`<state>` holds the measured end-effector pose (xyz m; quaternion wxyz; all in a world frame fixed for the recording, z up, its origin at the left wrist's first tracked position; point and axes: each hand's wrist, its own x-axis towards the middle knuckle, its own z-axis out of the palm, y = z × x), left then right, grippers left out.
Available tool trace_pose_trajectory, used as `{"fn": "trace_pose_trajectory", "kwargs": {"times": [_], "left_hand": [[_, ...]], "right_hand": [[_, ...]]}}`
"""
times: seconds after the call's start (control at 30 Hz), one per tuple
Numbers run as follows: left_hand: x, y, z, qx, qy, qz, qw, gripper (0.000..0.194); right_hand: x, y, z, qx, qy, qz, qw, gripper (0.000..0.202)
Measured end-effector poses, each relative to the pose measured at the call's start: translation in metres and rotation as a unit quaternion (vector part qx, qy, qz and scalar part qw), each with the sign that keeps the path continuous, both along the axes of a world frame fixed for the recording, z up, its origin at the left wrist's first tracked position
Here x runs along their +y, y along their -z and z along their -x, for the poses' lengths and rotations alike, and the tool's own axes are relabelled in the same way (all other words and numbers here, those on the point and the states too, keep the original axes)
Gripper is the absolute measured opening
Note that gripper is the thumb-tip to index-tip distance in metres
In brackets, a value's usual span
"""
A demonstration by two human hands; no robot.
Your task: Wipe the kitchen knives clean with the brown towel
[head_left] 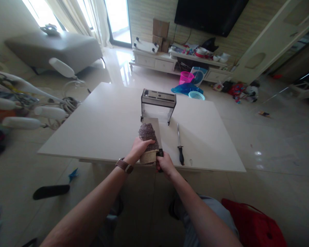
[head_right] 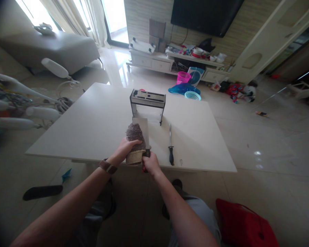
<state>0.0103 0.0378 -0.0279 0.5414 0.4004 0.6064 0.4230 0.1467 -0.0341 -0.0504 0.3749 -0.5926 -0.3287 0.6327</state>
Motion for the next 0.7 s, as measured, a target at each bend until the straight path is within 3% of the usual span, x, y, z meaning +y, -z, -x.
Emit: {"fn": "trace_pose_trajectory", "kwargs": {"times": [0.37,0.7], "left_hand": [[-0.0006,0.0051,-0.0009,-0.016,-0.002,0.005,1.0,0.042],[-0.0017,-0.0006,-0.0006,-0.006,0.001,0.006,1.0,0.041]], "right_hand": [[-0.0009,-0.0028,-0.0021,0.003,0.0,0.008,1.0,0.018],[-0.0001,0.0005,-0.0023,0.001,-0.003,0.0,1.0,0.02]]}}
